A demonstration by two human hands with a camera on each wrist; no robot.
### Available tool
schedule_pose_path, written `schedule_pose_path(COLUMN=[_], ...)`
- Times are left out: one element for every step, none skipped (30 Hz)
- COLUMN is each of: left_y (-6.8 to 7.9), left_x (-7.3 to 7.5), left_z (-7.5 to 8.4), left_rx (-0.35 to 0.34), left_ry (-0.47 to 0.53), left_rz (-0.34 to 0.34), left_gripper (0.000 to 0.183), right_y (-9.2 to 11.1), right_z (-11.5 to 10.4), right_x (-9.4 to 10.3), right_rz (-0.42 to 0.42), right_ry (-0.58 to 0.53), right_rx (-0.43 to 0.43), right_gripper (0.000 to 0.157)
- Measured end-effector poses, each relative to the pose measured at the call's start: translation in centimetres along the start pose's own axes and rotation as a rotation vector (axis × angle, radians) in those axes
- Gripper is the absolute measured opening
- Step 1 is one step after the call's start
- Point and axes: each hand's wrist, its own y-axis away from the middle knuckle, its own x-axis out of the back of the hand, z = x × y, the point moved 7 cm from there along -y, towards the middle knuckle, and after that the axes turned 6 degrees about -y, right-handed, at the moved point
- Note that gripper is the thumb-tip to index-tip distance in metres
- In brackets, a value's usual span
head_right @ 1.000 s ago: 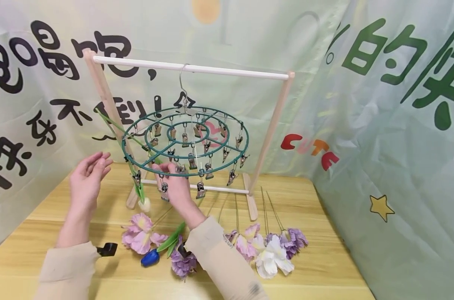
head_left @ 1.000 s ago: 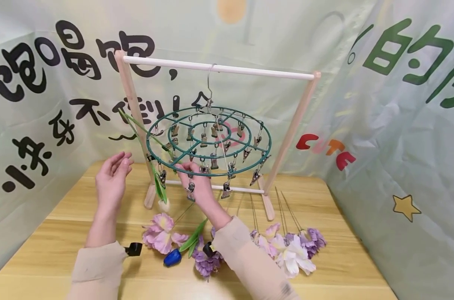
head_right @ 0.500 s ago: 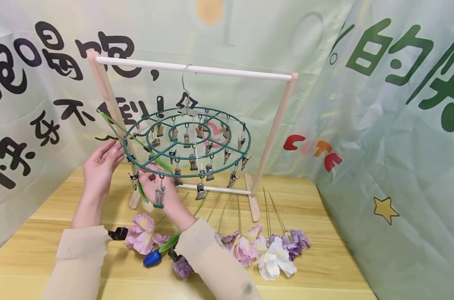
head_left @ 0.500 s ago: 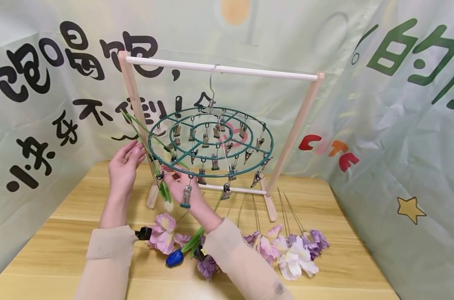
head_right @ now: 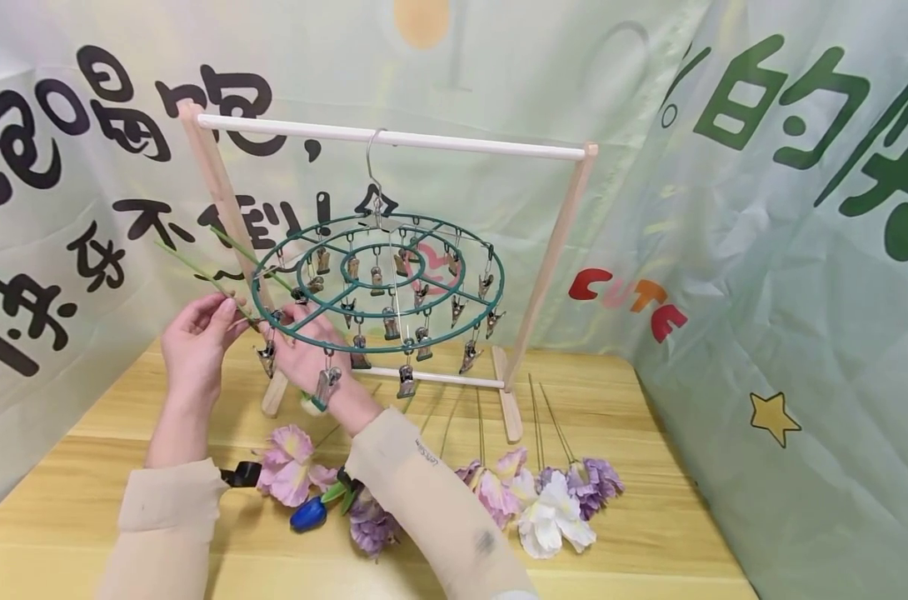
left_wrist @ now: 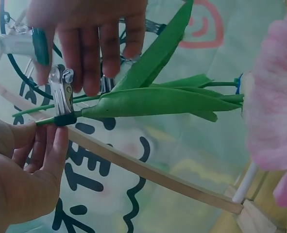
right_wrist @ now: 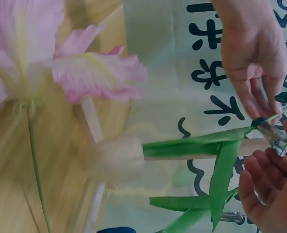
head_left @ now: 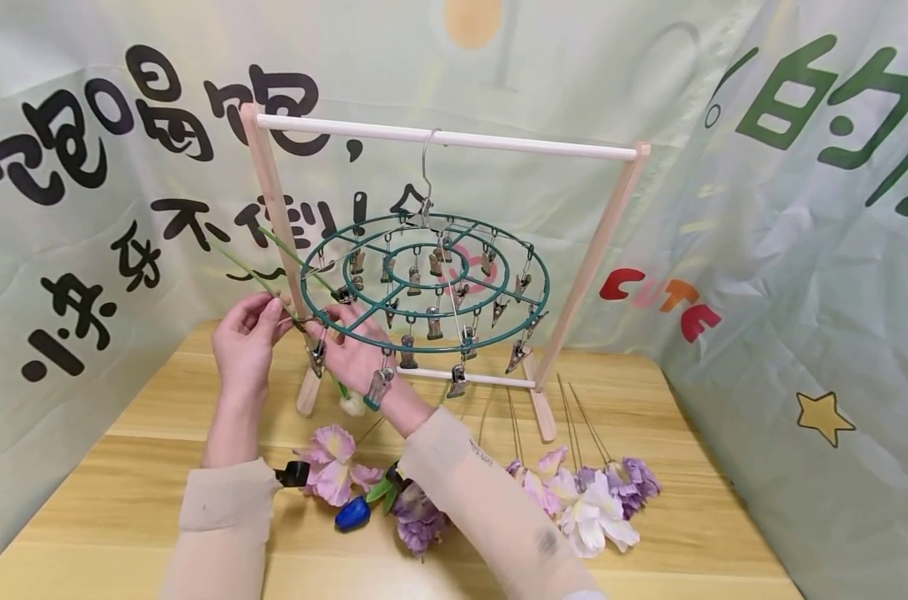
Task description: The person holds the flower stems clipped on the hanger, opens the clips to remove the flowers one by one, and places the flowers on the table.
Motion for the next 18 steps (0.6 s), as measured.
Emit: schedule_pose_path(left_y=[0.1, 0.3, 0.4, 0.6, 0.7, 0.8, 0.9, 1.1, 1.2, 1.2, 1.3, 1.4, 1.5, 1.5, 1.5, 1.6, 1.6, 1.6], left_x=[0.0, 0.1, 0.1, 0.2, 0.3, 0.4, 0.5, 0.6, 0.7, 0.8, 0.8, 0.8, 0.9, 0.8, 0.8, 0.8, 0.8, 0.8], left_z=[0.1, 0.1, 0.2, 0.2, 0.3, 0.4, 0.4, 0.4, 0.5, 0.5, 0.6, 0.6, 0.6, 0.7, 0.7, 0.7, 0.8, 0.8], left_rx=[-0.012, -0.022, -0.028, -0.028, -0.030, -0.027, -0.019, -0.010, -0.001, 0.008, 0.013, 0.017, 0.020, 0.021, 0.022, 0.020, 0.018, 0.018], left_ry=[0.007, 0.006, 0.000, 0.005, -0.004, -0.011, -0.017, -0.020, -0.020, -0.023, -0.033, -0.038, -0.039, -0.037, -0.034, -0.029, -0.023, -0.012], left_rz=[0.000, 0.000, 0.001, 0.003, 0.005, 0.007, 0.009, 0.009, 0.008, 0.005, 0.002, -0.003, -0.008, -0.012, -0.015, -0.017, -0.019, -0.020], left_gripper=[0.009, 0.009, 0.008, 0.008, 0.008, 0.008, 0.008, 0.008, 0.009, 0.009, 0.010, 0.011, 0.011, 0.010, 0.010, 0.009, 0.008, 0.007], right_y=[-0.1, -0.2, -0.2, -0.3, -0.3, -0.3, -0.2, -0.2, -0.2, -0.2, -0.2, -0.2, -0.2, -0.2, -0.2, -0.2, -0.2, -0.2], right_z=[0.0, 0.1, 0.1, 0.1, 0.1, 0.1, 0.1, 0.1, 0.2, 0.2, 0.2, 0.2, 0.2, 0.1, 0.1, 0.1, 0.1, 0.1], right_x=[0.0, 0.0, 0.0, 0.0, 0.0, 0.0, -0.1, -0.2, -0.2, -0.3, -0.4, -0.4, -0.5, -0.5, -0.4, -0.4, -0.3, -0.2], right_rz=[-0.001, -0.005, -0.007, -0.012, -0.021, -0.034, -0.054, -0.079, -0.105, -0.131, -0.151, -0.166, -0.175, -0.178, -0.176, -0.166, -0.153, -0.141], right_ry=[0.018, 0.039, 0.061, 0.091, 0.114, 0.134, 0.149, 0.165, 0.173, 0.183, 0.185, 0.190, 0.191, 0.193, 0.192, 0.196, 0.190, 0.187], right_rx=[0.019, 0.032, 0.054, 0.071, 0.089, 0.105, 0.115, 0.125, 0.135, 0.141, 0.155, 0.168, 0.180, 0.199, 0.210, 0.221, 0.232, 0.238], right_gripper=[0.035, 0.034, 0.033, 0.032, 0.032, 0.032, 0.032, 0.032, 0.032, 0.032, 0.032, 0.032, 0.032, 0.031, 0.031, 0.030, 0.029, 0.028])
